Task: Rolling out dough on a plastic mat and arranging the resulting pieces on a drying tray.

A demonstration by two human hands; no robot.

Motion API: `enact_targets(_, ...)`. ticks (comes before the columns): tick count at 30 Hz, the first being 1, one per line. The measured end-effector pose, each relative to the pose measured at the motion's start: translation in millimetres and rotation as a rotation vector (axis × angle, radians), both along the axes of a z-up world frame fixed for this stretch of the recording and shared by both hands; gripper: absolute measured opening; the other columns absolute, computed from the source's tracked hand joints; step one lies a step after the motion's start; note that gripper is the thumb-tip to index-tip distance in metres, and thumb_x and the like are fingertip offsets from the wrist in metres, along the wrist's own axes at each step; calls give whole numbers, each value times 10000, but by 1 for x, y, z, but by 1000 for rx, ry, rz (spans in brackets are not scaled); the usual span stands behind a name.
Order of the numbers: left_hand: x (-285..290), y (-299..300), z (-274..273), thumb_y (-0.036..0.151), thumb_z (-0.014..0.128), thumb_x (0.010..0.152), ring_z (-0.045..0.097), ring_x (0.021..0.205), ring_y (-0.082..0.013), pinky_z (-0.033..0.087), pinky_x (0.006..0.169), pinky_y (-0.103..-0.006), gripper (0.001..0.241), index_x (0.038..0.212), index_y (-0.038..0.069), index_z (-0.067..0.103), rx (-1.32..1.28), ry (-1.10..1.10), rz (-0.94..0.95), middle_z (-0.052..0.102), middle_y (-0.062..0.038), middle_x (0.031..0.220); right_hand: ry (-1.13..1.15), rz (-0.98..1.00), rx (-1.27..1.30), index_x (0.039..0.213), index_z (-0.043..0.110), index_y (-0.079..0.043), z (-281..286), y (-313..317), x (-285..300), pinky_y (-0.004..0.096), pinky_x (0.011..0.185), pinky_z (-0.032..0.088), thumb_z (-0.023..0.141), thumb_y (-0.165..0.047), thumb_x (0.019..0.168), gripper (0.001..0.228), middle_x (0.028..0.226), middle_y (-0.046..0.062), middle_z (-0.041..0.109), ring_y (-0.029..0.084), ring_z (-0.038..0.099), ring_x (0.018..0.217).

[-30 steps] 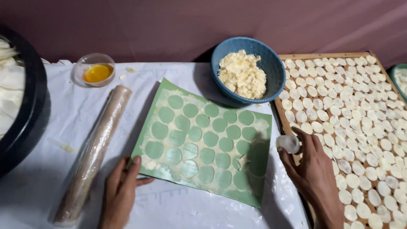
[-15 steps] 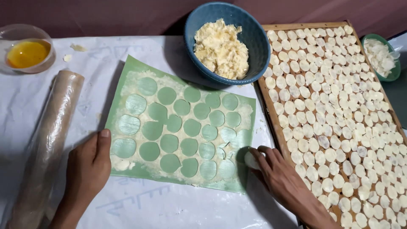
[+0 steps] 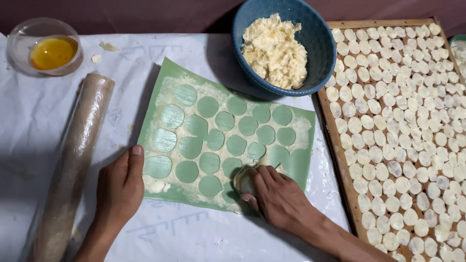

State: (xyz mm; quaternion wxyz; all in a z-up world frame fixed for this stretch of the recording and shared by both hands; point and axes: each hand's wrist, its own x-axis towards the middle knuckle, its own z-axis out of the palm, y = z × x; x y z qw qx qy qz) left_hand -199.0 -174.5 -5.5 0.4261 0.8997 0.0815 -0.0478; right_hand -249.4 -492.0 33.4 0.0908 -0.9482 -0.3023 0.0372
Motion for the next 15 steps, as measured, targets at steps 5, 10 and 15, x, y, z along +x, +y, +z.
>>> enact_targets(5,-2,3,-3,304,413,1096,387,485,-220,316,512,-401,494,730,4,557,-53,-35,-21,449,-90,511,136,-339,43,1347,531,-62,46,-26,-13,375,595,575,532,-350,972,472,1046,95,622,238,656,700)
enact_targets(10,0,1,1,290,474,1069,403,478,-229,337,504,-412,447,758,-11,586,-85,-41,-10,498,-104,522,138,-437,-401,1263,556,-109,-6,-81,-62,364,691,651,537,-586,939,577,1077,54,651,205,706,870)
enact_targets(15,-6,-6,6,309,469,1045,507,466,-328,391,536,-478,407,799,16,608,-138,-76,-49,595,-150,545,-70,-156,-264,1166,571,-8,-37,-40,-73,355,625,581,597,-564,953,595,997,128,603,272,652,848)
